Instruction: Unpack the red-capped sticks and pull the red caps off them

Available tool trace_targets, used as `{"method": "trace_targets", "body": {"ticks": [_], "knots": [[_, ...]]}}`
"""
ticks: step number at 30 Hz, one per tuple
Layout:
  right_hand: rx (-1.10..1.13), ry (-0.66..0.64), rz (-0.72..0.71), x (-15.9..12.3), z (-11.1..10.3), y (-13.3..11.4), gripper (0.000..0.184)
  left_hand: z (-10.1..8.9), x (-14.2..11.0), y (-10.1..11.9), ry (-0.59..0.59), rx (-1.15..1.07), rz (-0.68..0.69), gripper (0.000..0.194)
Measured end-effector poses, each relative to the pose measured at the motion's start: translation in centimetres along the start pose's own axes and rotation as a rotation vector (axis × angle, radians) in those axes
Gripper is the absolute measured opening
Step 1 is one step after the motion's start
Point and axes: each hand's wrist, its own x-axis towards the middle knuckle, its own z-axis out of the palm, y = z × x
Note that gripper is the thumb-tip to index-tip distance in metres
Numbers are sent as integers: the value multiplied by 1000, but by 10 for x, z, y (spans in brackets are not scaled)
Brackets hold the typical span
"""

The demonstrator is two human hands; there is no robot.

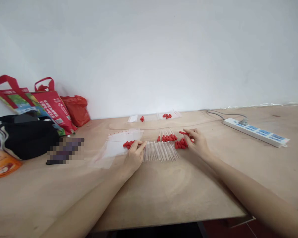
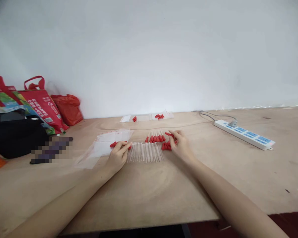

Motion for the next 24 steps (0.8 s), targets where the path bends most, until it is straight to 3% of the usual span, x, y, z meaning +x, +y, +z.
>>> {"method": "trace_targets", "body": {"ticks": [6,10,14,18,24], "knots": [[-46,-47,208,29,-5,21,26,7,2,0,5,20,74,32],[-77,-128,255,27,-4,29,28,6,-1,2,-66,-31,111,35],[-193,-232,175,17,-4,27,26,1,-1,5,-178,-109,141,30],[-354,-254,89,16,-2,20,26,-3,0,7,-211,-163,137,28],[-468,-307,68,17,6,13,27,-6,0,4,-271,-204,115,30]]}}
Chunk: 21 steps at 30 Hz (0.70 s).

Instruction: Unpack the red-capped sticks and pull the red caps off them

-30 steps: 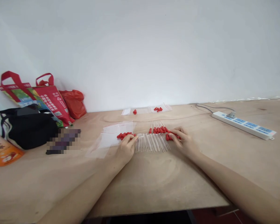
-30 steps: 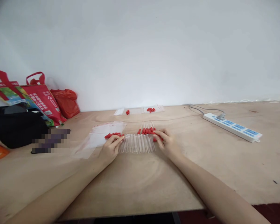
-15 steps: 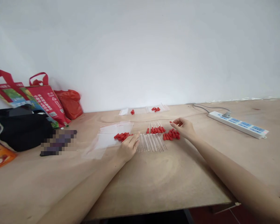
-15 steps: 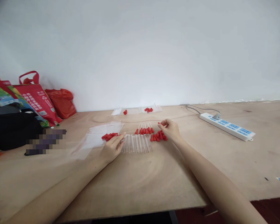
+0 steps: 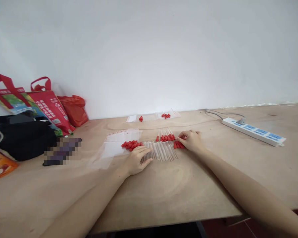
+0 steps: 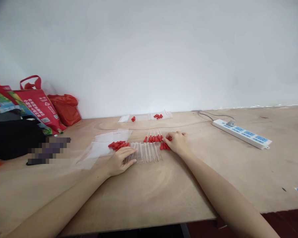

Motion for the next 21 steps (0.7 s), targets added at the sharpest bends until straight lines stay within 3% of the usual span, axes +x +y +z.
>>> {"method": "trace_targets", "body": {"ticks": [6,13,21], "knots": [[-51,-47,62,4,-3,-5,35,-3,-2,1,-50,-19,-38,34],[-25,-313,375,37,2,-7,23,-7,-3,0,-68,6,-42,38],[-21,-428,410,60,19,-8,23,-12,-3,-2,-103,43,-77,36]]}}
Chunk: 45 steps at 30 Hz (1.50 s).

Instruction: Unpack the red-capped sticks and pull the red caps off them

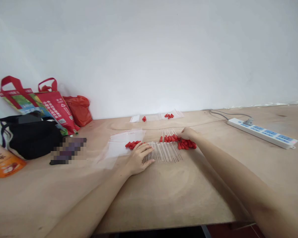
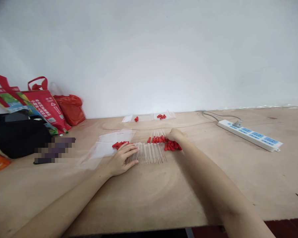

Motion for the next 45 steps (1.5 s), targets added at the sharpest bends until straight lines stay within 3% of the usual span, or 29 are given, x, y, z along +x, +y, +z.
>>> {"method": "trace_targets", "body": {"ticks": [6,10,12,16,20,27,45], "knots": [[-2,101,-48,-6,-12,-1,22,1,0,-1,41,22,-14,44],[38,245,-177,-34,-21,-3,24,3,1,-2,162,72,-49,49],[44,413,-395,-56,-17,-3,20,3,2,-1,251,97,-79,53],[-83,603,-849,-97,11,2,18,2,3,6,331,157,-50,50],[-126,709,-1073,-117,34,5,19,4,5,17,278,229,65,33],[-63,722,-1148,-121,40,-1,13,16,8,28,248,231,137,13],[-86,696,-1180,-126,39,0,16,8,4,35,226,270,138,19]]}}
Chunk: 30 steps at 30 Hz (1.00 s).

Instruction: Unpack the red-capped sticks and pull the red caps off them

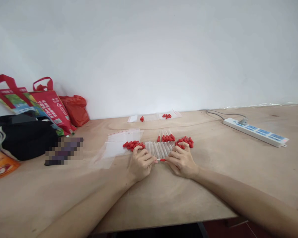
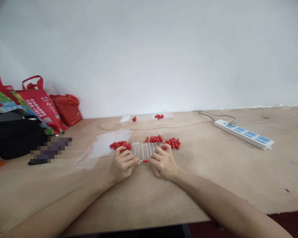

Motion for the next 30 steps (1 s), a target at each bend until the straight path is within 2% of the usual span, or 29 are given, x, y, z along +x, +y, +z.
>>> {"method": "trace_targets", "body": {"ticks": [8,12,15,20,25,30], "knots": [[50,-4,14,0,-2,-3,18,0,0,1,40,1,39,17],[65,15,39,-7,-6,5,15,-4,-4,-5,66,-2,8,19],[78,50,183,-12,-9,18,12,-6,-11,-15,92,-1,-75,20],[303,124,394,-10,-8,35,19,0,-17,-25,26,-67,-168,24],[288,244,559,-8,-5,55,25,11,-2,-25,5,-96,-236,30],[243,243,747,-16,-4,80,27,23,19,-21,3,-150,-235,22]]}}
